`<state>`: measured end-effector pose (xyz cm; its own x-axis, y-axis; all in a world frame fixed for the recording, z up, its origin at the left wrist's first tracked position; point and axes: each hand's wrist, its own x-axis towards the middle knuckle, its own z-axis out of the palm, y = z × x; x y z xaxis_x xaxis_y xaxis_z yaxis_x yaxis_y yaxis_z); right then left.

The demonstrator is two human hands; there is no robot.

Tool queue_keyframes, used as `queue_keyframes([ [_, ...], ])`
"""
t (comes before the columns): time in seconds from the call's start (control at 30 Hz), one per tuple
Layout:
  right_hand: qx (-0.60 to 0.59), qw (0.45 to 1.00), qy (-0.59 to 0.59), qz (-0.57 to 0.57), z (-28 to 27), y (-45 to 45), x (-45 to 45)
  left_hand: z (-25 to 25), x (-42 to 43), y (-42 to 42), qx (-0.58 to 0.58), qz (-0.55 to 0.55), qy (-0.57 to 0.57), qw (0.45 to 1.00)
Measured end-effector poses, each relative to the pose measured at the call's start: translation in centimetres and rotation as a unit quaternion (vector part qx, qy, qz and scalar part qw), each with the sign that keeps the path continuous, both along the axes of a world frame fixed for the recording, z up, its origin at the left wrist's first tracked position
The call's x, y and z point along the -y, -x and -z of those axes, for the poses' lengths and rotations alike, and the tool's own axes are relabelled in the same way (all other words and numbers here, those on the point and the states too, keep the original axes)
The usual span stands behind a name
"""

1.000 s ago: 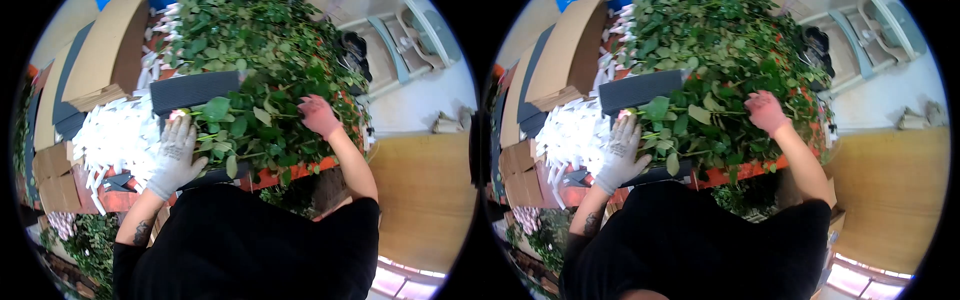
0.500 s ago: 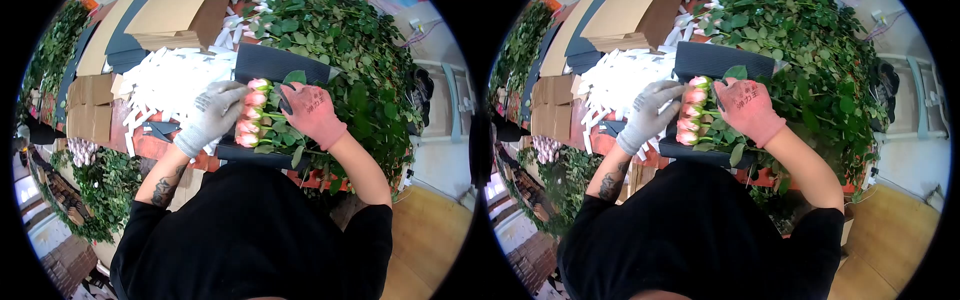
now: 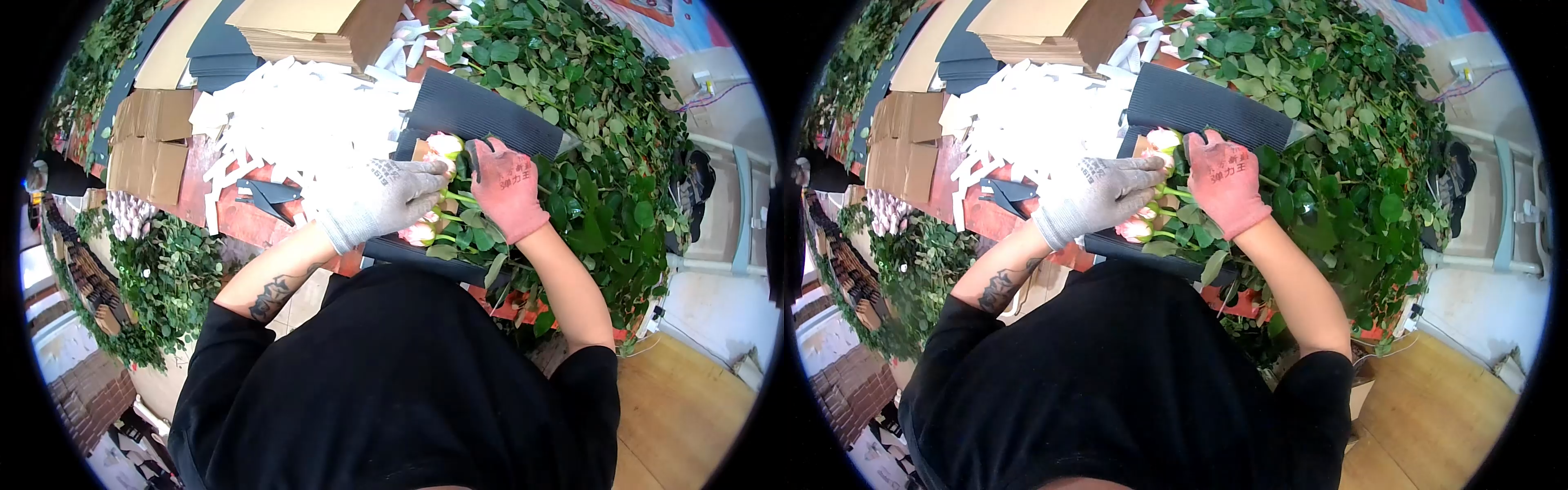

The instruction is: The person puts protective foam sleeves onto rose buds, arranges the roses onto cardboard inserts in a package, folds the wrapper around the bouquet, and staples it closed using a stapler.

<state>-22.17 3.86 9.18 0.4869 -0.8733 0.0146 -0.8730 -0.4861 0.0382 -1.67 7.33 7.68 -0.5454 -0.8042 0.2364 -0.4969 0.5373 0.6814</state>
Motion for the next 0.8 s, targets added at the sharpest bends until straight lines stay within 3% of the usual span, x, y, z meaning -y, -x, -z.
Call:
queue_keyframes([
  [0.17, 0.059, 0.996, 0.063, -0.031, 2.4, 0.9, -0.1, 0.1, -0.1, -0.2, -0.022, 0.003, -0.01, 1.0],
  [0.27, 0.015, 1.0, 0.01, 0.012, 1.7, 0.1, 0.0, 0.9, 0.3, -0.7, -0.079, 0.018, -0.026, 0.996],
  [0.3, -0.008, 0.999, -0.044, 0.03, 0.9, -0.3, 0.1, 0.6, 0.2, -1.0, -0.069, -0.057, -0.049, 0.995],
  [0.37, 0.033, 0.999, 0.004, 0.016, 2.0, 0.4, 0.0, 1.4, 0.5, -1.8, -0.047, -0.178, -0.095, 0.978],
  [0.47, 0.079, 0.996, 0.039, 0.013, 2.4, 0.6, -0.2, 2.8, 0.3, -1.7, 0.03, -0.179, -0.004, 0.983],
  [0.8, 0.113, 0.992, 0.018, 0.044, 2.7, 0.6, 0.0, 4.8, 1.0, -1.4, -0.02, -0.183, -0.047, 0.982],
])
